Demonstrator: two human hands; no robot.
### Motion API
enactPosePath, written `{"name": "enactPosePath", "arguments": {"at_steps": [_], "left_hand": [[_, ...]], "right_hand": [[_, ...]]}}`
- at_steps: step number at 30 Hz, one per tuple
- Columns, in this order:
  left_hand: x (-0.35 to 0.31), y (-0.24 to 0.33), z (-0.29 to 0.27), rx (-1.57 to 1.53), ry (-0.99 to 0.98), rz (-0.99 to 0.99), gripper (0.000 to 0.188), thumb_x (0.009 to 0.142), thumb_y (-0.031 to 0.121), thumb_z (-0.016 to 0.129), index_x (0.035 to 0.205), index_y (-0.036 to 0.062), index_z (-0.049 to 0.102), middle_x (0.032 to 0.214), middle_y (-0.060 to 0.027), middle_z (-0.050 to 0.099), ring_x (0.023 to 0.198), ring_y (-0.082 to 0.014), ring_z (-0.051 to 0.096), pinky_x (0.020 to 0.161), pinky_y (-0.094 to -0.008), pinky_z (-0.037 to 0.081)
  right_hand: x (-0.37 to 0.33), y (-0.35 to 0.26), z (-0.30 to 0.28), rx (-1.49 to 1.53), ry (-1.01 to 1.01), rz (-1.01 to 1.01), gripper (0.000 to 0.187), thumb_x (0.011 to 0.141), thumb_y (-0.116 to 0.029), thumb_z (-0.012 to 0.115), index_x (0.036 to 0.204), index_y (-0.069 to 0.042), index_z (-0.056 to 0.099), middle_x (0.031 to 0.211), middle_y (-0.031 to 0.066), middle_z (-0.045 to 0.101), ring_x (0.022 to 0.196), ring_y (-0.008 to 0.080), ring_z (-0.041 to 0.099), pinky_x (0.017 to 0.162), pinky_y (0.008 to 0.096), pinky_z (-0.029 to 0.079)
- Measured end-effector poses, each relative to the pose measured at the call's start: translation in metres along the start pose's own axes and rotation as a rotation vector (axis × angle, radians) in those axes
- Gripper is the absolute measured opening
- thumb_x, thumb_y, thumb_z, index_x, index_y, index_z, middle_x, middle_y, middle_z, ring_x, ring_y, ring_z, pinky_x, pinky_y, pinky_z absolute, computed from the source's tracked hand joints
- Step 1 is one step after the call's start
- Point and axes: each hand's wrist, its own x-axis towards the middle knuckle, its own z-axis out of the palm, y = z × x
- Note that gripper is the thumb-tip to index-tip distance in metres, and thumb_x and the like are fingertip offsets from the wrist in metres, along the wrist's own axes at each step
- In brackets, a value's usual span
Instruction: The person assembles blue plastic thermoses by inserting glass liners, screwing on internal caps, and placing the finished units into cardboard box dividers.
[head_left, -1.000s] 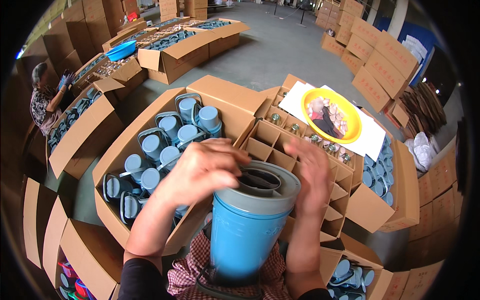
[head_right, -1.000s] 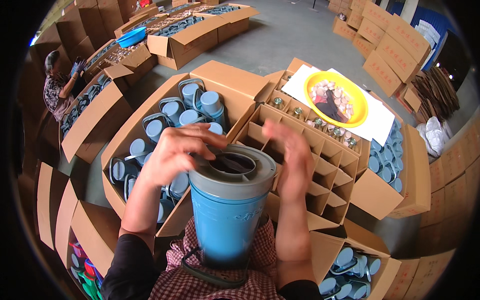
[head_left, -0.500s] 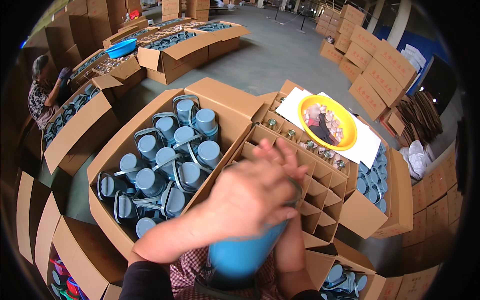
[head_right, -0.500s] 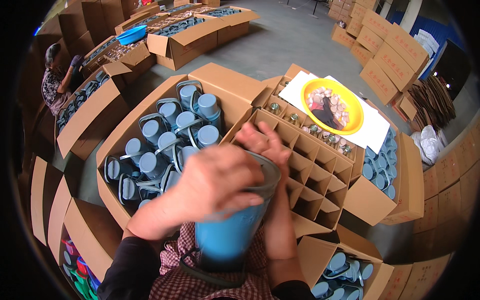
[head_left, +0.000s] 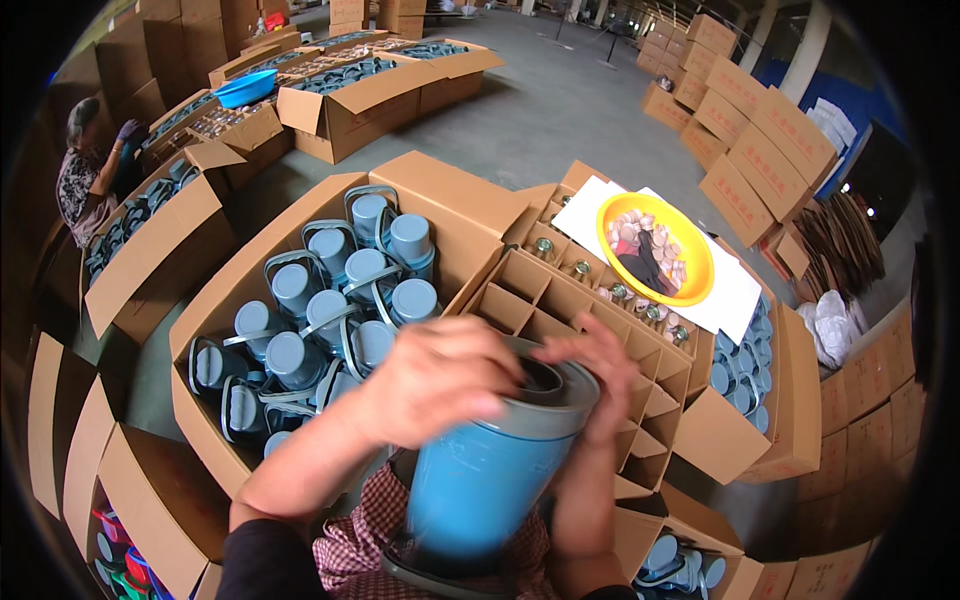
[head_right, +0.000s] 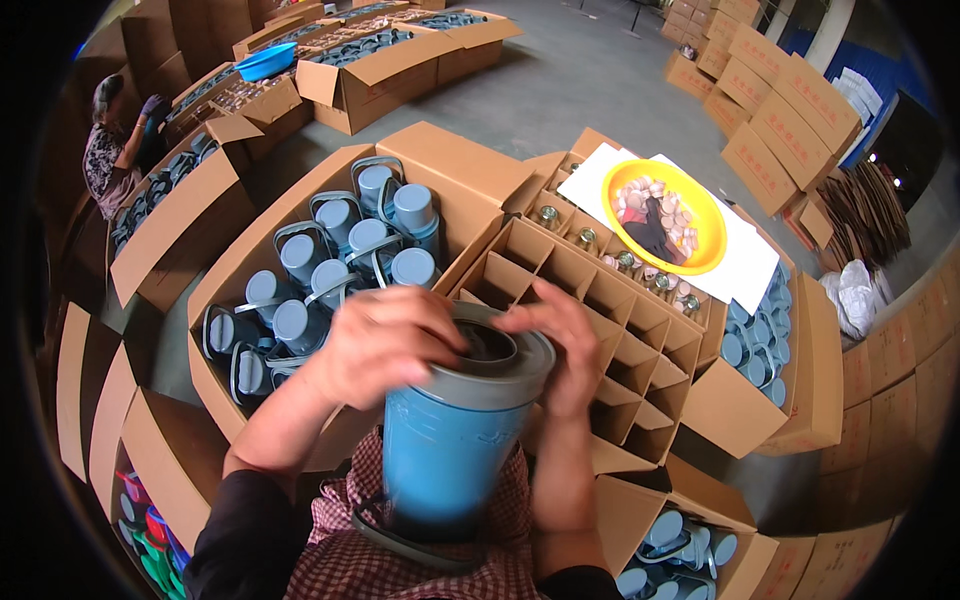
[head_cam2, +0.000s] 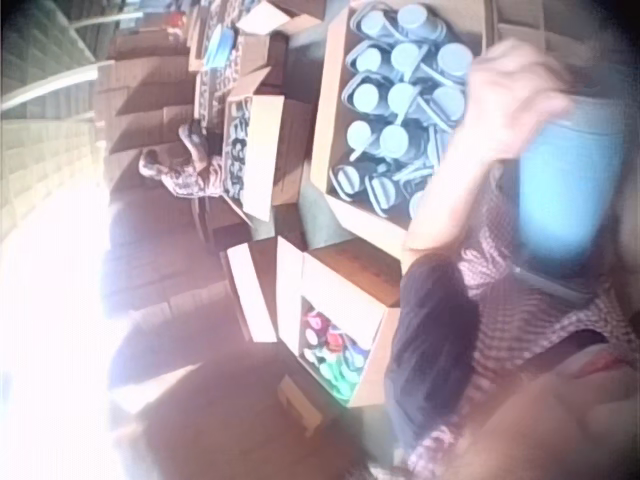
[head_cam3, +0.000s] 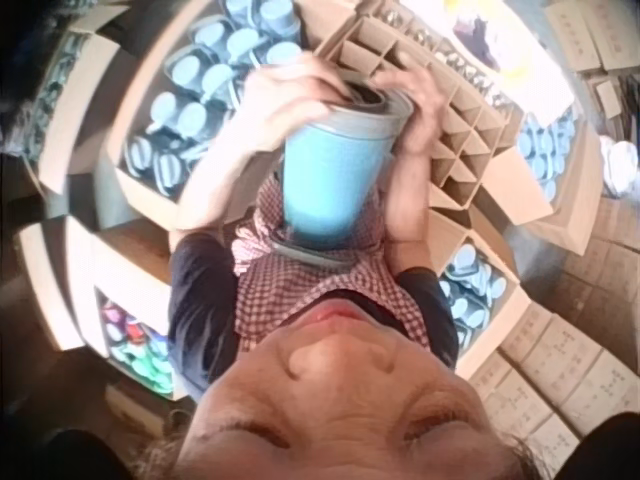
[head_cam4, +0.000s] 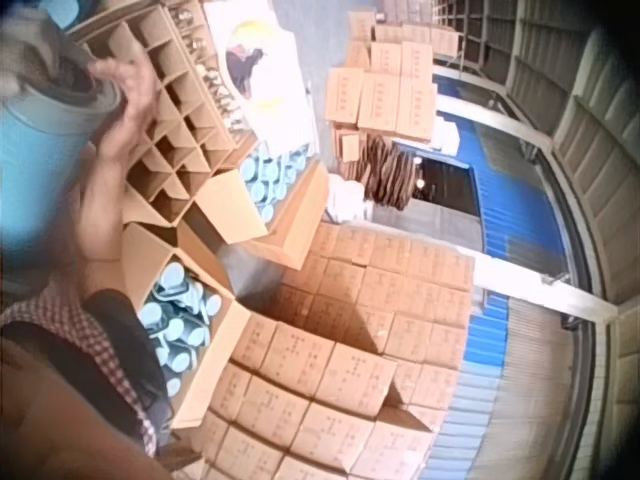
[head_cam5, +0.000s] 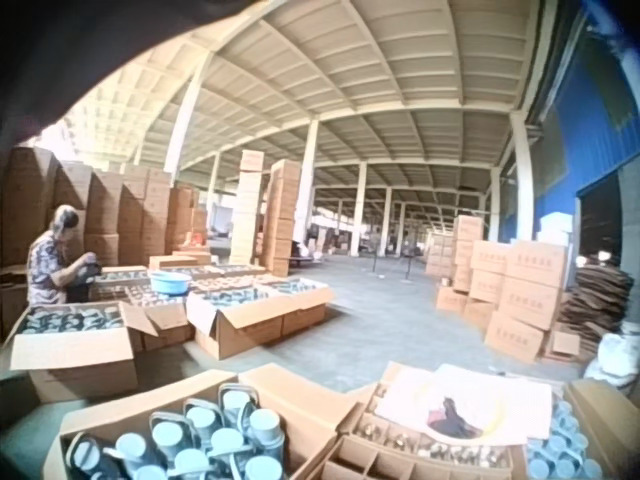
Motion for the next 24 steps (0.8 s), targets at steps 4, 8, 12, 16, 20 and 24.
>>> {"name": "enactPosePath", "arguments": {"at_steps": [4,8,12,16,20,24], "left_hand": [[-0.003,-0.005,-0.015,-0.066,-0.103,-0.152,0.051,0.085,0.052,0.051,0.076,0.0031,0.060,0.074,-0.0112,0.059,0.074,-0.0298,0.058,0.071,-0.0386,0.047],[0.039,0.050,0.031,0.410,-0.130,-0.116,0.036,0.077,0.042,0.066,0.075,0.0057,0.060,0.075,-0.0085,0.055,0.070,-0.0288,0.058,0.069,-0.0393,0.047],[0.003,-0.005,0.003,-0.073,-0.027,0.108,0.028,0.080,0.032,0.063,0.077,0.0045,0.068,0.094,-0.0123,0.064,0.076,-0.0271,0.058,0.072,-0.0391,0.046],[-0.007,-0.012,-0.018,-0.240,-0.061,-0.167,0.034,0.080,0.035,0.062,0.077,0.0024,0.070,0.094,-0.0118,0.064,0.082,-0.0257,0.056,0.076,-0.0352,0.042],[0.046,0.047,0.026,0.187,-0.064,-0.135,0.031,0.075,0.037,0.068,0.077,0.0057,0.066,0.087,-0.0109,0.059,0.071,-0.0273,0.056,0.066,-0.0366,0.047],[0.042,0.037,0.031,0.322,-0.128,-0.010,0.027,0.075,0.032,0.068,0.070,0.0064,0.064,0.075,-0.0070,0.053,0.061,-0.0246,0.053,0.057,-0.0335,0.047]], "right_hand": [[-0.002,-0.013,-0.002,-0.190,0.034,-0.046,0.084,0.086,-0.069,0.030,0.127,0.003,0.044,0.106,0.0242,0.060,0.089,0.0317,0.064,0.093,0.0418,0.043],[0.020,0.027,0.025,0.355,0.103,0.062,0.088,0.085,-0.071,0.031,0.138,-0.001,0.030,0.122,0.0246,0.052,0.112,0.0303,0.053,0.098,0.0431,0.039],[0.003,-0.010,0.003,-0.143,-0.030,0.060,0.084,0.088,-0.066,0.034,0.132,0.005,0.039,0.104,0.0242,0.062,0.099,0.0309,0.061,0.096,0.0420,0.041],[0.000,-0.025,-0.002,-0.226,-0.063,0.070,0.083,0.088,-0.065,0.034,0.131,0.005,0.040,0.106,0.0244,0.062,0.103,0.0333,0.059,0.099,0.0433,0.038],[0.032,0.041,0.020,0.555,0.037,0.062,0.085,0.085,-0.069,0.031,0.138,-0.003,0.032,0.124,0.0247,0.052,0.121,0.0353,0.046,0.106,0.0450,0.030],[0.009,0.016,0.019,0.410,-0.016,0.241,0.093,0.080,-0.077,0.025,0.130,0.000,0.045,0.125,0.0231,0.052,0.119,0.0347,0.048,0.107,0.0439,0.027]]}}
